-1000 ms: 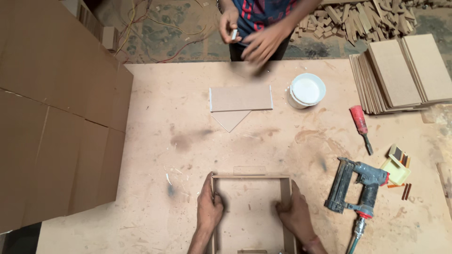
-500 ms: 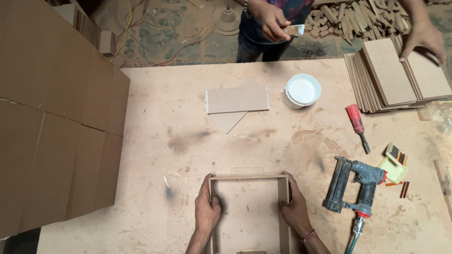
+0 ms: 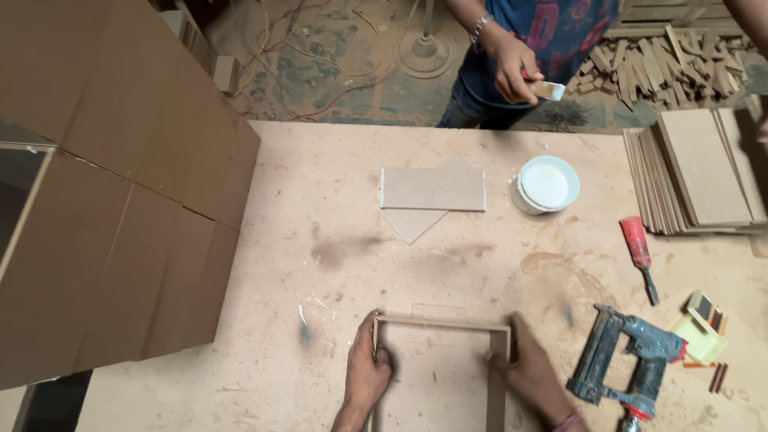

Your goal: The person assembles a small cardboard box by aligning pre-cut panels and securing them with a pneumatic nail gun. They repeatedly position the box, fire nails into the corners, and reposition the unit to complete the assembly.

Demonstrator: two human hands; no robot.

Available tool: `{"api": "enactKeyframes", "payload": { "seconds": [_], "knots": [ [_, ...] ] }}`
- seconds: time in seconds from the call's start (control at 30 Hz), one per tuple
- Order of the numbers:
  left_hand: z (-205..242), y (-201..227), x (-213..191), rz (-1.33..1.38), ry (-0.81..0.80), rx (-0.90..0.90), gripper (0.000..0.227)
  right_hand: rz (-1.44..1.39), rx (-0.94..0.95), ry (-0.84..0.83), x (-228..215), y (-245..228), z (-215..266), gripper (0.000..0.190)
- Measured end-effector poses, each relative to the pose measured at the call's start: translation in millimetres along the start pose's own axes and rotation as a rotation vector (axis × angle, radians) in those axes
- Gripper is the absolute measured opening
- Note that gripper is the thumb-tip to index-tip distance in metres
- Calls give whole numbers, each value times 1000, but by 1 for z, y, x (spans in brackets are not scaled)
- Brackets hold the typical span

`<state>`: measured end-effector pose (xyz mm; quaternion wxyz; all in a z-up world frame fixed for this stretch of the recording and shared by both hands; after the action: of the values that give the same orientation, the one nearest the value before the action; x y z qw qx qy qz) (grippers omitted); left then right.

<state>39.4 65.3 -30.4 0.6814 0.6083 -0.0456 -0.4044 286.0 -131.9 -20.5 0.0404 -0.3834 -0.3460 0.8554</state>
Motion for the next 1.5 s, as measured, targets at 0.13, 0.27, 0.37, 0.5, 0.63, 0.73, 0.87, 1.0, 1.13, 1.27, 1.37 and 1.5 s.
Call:
{"api": "enactKeyframes", "payload": {
  "seconds": [0.13,0.27,0.37,0.5,0.63,0.73,0.87,1.0,1.13,1.27,1.37,1.5],
  "knots": [
    [-2,-2,-2,39,23,17,72,203,-393,130,-49,-73,-63,90],
    [2,-5,-13,72,170,198,70,600,-536,8,-29,-161,-170,95],
    [10,-34,-24,146,280,138,63,793,-695,-15,-1,-212,-217,111],
    [6,-64,-51,52,389,203,61,989,-650,-113,21,-230,-240,108],
    [-9,-75,-64,-51,415,237,53,930,-520,-129,15,-233,-234,93],
    [-30,-53,-69,-63,395,325,47,860,-548,-98,8,-267,-222,90],
    [-43,-32,-71,-55,343,213,45,777,-830,74,3,-380,-210,109],
    [-32,-33,-89,-11,433,267,46,734,-1115,813,-27,-498,-215,76],
    [-8,-95,-83,91,495,91,41,938,-889,-36,42,-451,-256,81],
    [12,-158,-68,112,537,79,31,1340,-811,-373,83,-308,-237,114],
    [31,-192,-56,108,488,-38,31,1231,-888,-283,69,-255,-216,129],
    [49,-172,-62,107,479,72,31,1189,-750,-276,40,-235,-199,95]
  ]
}}
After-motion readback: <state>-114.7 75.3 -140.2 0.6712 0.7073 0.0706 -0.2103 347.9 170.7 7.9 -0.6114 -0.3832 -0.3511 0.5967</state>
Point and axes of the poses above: each hand's wrist, its own z-axis away from the middle knuckle, its own x-axis out of the palm, y = z × x, the point moved 8 cm from there along -z, towards the middle knuckle, and after that the axes turned 7 degrees about x, right-handed, at the moved point
